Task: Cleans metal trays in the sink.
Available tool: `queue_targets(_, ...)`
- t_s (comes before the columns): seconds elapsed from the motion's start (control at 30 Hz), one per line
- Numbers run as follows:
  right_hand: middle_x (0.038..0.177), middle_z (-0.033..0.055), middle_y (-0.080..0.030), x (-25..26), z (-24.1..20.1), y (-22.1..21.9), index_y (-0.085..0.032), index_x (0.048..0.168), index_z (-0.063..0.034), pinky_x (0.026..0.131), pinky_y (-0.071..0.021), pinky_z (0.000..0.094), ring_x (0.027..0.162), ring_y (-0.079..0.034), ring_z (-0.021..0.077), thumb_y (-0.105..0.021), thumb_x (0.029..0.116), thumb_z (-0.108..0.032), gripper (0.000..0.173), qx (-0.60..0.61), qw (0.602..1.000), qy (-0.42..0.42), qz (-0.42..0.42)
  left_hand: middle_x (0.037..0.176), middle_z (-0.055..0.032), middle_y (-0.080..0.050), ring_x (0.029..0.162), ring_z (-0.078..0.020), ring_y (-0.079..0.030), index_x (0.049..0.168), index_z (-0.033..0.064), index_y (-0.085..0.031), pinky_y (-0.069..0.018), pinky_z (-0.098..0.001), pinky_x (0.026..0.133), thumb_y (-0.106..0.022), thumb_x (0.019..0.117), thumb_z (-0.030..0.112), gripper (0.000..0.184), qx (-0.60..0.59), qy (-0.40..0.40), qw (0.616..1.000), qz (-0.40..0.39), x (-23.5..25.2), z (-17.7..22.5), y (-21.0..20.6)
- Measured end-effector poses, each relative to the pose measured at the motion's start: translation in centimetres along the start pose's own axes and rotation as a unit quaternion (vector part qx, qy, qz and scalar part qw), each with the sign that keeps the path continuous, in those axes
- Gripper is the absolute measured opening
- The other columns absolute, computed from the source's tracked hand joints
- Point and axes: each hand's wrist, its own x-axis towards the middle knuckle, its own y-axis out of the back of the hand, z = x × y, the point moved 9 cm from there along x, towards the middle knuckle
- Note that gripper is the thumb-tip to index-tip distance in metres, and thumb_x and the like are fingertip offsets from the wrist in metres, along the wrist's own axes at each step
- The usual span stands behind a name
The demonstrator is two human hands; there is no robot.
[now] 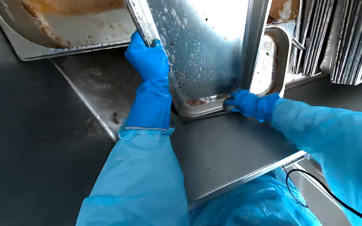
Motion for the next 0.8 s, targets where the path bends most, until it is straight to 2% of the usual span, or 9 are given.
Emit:
queue_targets(0.2, 0.124, 0.0254, -0.065, 6.6, -8.7, 3.4, -0.072, 0.125, -0.0137, 0.092, -0.0525, 0.0646, 0.115, -0.062, 0.0463, -0.062, 0.1003, -0.041, 0.038, 0.036, 0.998, 0.040, 0.031, 0.109, -0.0017, -0.075, 0.103, -0.0045, -0.070, 0.120, 0.0103, -0.071, -0.0542, -0.0269, 0.094, -0.067, 0.0881, 0.018, 0.033, -0.001, 0.004, 1.000, 0.025, -0.1, 0.3, 0.0)
queue_targets(0.23, 0.136, 0.0254, -0.061, 7.0, -10.8, 4.7, -0.067, 0.134, -0.0103, 0.102, -0.0485, 0.0622, 0.126, -0.057, 0.0451, -0.058, 0.1039, -0.036, 0.041, 0.018, 0.998, 0.025, -0.057, 0.109, -0.0028, -0.075, 0.103, -0.0057, -0.070, 0.120, 0.0098, -0.071, -0.0542, -0.0278, 0.095, -0.067, 0.0889, 0.018, 0.033, 0.002, 0.005, 1.000, 0.024, -0.3, 0.4, 0.2)
queue_targets(0.27, 0.159, 0.0200, -0.041, 6.5, -11.8, 5.4, -0.048, 0.154, -0.0141, 0.118, -0.0349, 0.0571, 0.147, -0.039, 0.0396, -0.048, 0.1100, -0.033, 0.048, -0.011, 0.971, -0.041, -0.234, 0.110, -0.0041, -0.075, 0.103, -0.0069, -0.070, 0.121, 0.0090, -0.070, -0.0540, -0.0289, 0.095, -0.068, 0.0895, 0.019, 0.033, 0.010, 0.003, 1.000, 0.021, -0.2, 0.4, 0.5)
queue_targets(0.3, 0.129, 0.0262, -0.063, 6.1, -10.3, 5.0, -0.070, 0.129, -0.0083, 0.098, -0.0509, 0.0618, 0.120, -0.060, 0.0454, -0.061, 0.1023, -0.033, 0.038, 0.019, 0.998, 0.052, -0.024, 0.111, -0.0050, -0.075, 0.104, -0.0075, -0.070, 0.122, 0.0087, -0.070, -0.0538, -0.0295, 0.096, -0.068, 0.0896, 0.020, 0.034, 0.019, 0.001, 1.000, 0.017, 0.0, 0.5, 0.6)
queue_targets(0.33, 0.121, 0.0246, -0.065, 5.0, -7.7, 3.8, -0.071, 0.126, -0.0115, 0.094, -0.0531, 0.0615, 0.113, -0.062, 0.0443, -0.062, 0.1009, -0.037, 0.037, 0.022, 0.996, 0.076, 0.037, 0.111, -0.0053, -0.075, 0.104, -0.0077, -0.070, 0.122, 0.0085, -0.070, -0.0537, -0.0297, 0.096, -0.068, 0.0894, 0.021, 0.034, 0.020, 0.001, 1.000, 0.011, 0.1, 0.4, 0.5)
queue_targets(0.47, 0.123, 0.0254, -0.063, 0.0, 0.5, 0.4, -0.068, 0.133, -0.0246, 0.094, -0.0523, 0.0632, 0.114, -0.061, 0.0465, -0.069, 0.0956, -0.040, 0.041, -0.019, 0.999, 0.025, 0.007, 0.111, -0.0029, -0.075, 0.104, -0.0044, -0.069, 0.123, 0.0087, -0.070, -0.0537, -0.0254, 0.094, -0.067, 0.0878, 0.018, 0.036, -0.002, -0.003, 1.000, 0.004, 0.0, 0.0, 0.0)
queue_targets(0.63, 0.125, 0.0286, -0.062, 4.1, -11.3, 1.2, -0.062, 0.140, -0.0249, 0.092, -0.0522, 0.0657, 0.112, -0.061, 0.0496, -0.065, 0.0995, -0.023, 0.041, -0.011, 0.978, 0.197, 0.067, 0.109, -0.0010, -0.075, 0.103, -0.0030, -0.069, 0.122, 0.0104, -0.071, -0.0538, -0.0241, 0.093, -0.069, 0.0860, 0.014, 0.037, -0.025, 0.009, 1.000, 0.008, 0.3, 0.0, -0.6)
queue_targets(0.73, 0.128, 0.0260, -0.062, 6.6, -19.4, 3.5, -0.066, 0.134, -0.0112, 0.087, -0.0559, 0.0595, 0.111, -0.064, 0.0454, -0.060, 0.0993, -0.008, 0.035, -0.091, 0.925, 0.335, 0.155, 0.109, -0.0025, -0.075, 0.102, -0.0043, -0.069, 0.122, 0.0085, -0.071, -0.0542, -0.0260, 0.092, -0.069, 0.0861, 0.014, 0.036, -0.030, -0.001, 0.999, 0.014, 0.5, 0.0, -0.3)
queue_targets(0.8, 0.136, 0.0273, -0.058, 6.9, -19.6, 3.3, -0.065, 0.134, -0.0076, 0.087, -0.0545, 0.0583, 0.114, -0.062, 0.0465, -0.057, 0.1014, -0.008, 0.034, -0.114, 0.913, 0.355, 0.165, 0.108, -0.0020, -0.074, 0.101, -0.0025, -0.069, 0.121, 0.0080, -0.070, -0.0542, -0.0238, 0.091, -0.069, 0.0863, 0.014, 0.035, -0.033, -0.008, 0.999, 0.003, 1.1, 0.0, -0.3)
